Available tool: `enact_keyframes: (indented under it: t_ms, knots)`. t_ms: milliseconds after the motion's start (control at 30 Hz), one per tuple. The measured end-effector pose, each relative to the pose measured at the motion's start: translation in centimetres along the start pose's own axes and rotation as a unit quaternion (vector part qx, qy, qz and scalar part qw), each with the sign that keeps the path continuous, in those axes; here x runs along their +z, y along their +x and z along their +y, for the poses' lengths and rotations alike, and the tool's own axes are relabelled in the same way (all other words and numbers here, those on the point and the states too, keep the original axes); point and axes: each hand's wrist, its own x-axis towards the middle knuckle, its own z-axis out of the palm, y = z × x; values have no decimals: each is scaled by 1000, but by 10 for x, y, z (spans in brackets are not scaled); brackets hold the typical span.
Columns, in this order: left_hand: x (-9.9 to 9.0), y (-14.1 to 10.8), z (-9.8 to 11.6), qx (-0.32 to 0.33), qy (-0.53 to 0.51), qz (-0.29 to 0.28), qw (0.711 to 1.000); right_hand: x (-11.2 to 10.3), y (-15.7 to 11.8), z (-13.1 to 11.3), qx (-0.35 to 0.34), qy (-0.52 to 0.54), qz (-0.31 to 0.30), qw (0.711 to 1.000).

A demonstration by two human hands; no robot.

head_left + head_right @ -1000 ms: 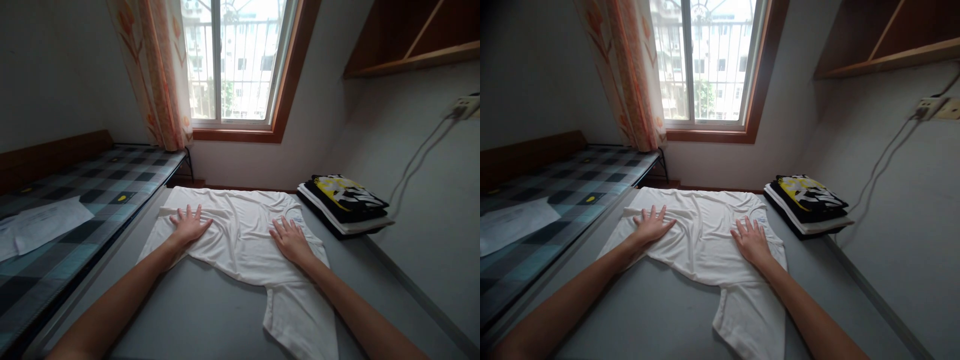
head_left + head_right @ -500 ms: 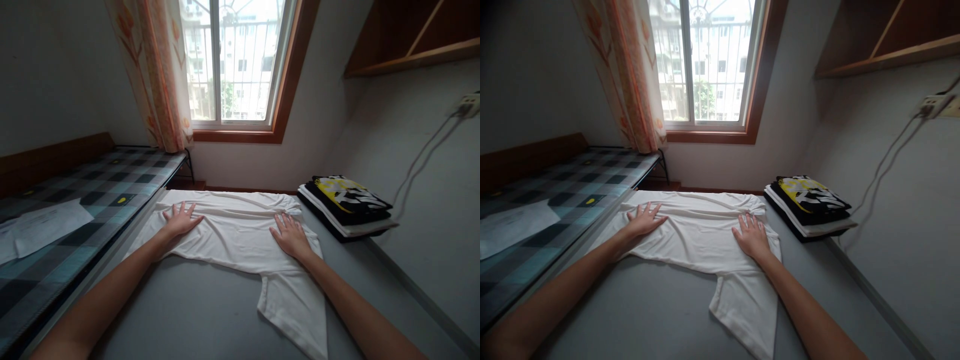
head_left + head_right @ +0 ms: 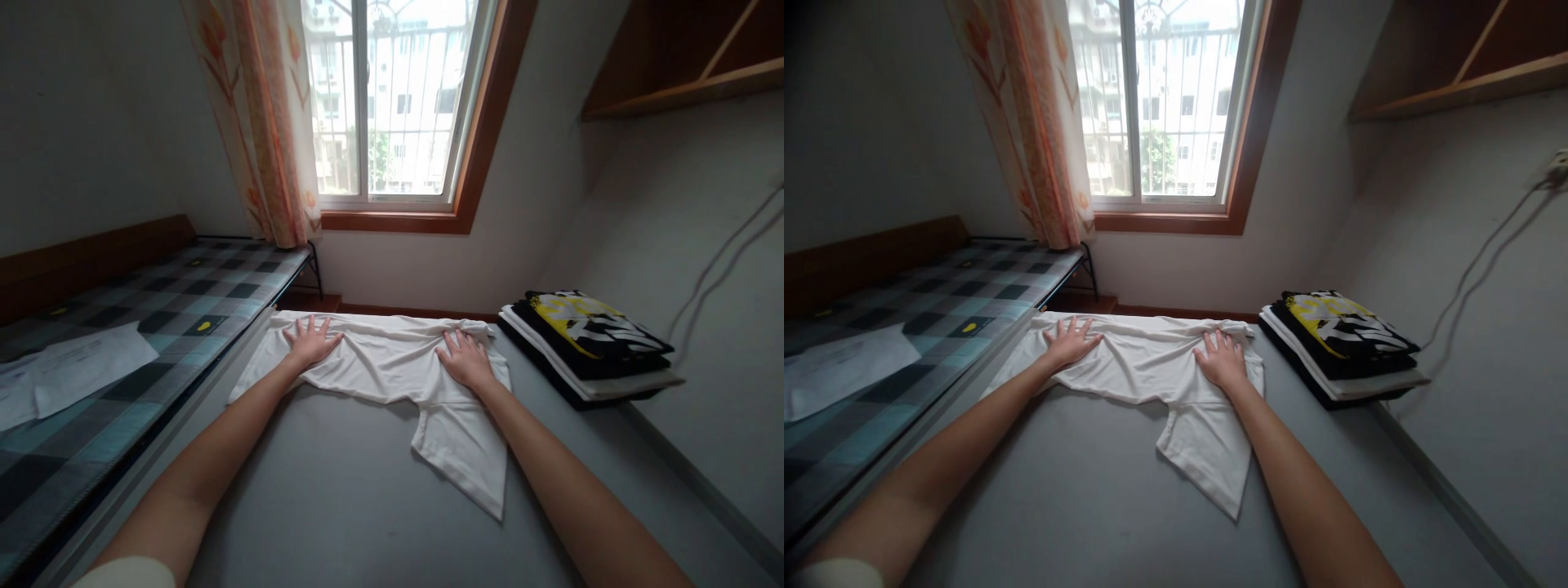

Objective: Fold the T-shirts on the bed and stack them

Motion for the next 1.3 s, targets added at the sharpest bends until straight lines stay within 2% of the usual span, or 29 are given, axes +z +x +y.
enact_keyframes:
  t_ms: [233, 467, 667, 1000, 1200, 1300]
  knots:
    - [3, 20, 6, -23, -13, 1, 1000, -4, 32, -4, -3, 11, -14, 1000]
    - [-3, 36, 10, -35, -19, -16, 999, -5, 50, -3, 38, 20, -7, 999]
    - [-7, 43, 7, 0, -5, -19, 1000, -6, 56, 0, 36, 16, -11, 999]
    - [-6, 30, -5, 53, -24, 23, 998, 0, 30, 18, -8, -9, 7, 1000]
    - [-4, 5, -17, 147, -55, 117, 981, 2, 9, 31, -28, -20, 5, 999]
    - [-3, -7, -28, 156, -52, 96, 982, 0, -1, 34, -36, -25, 6, 999]
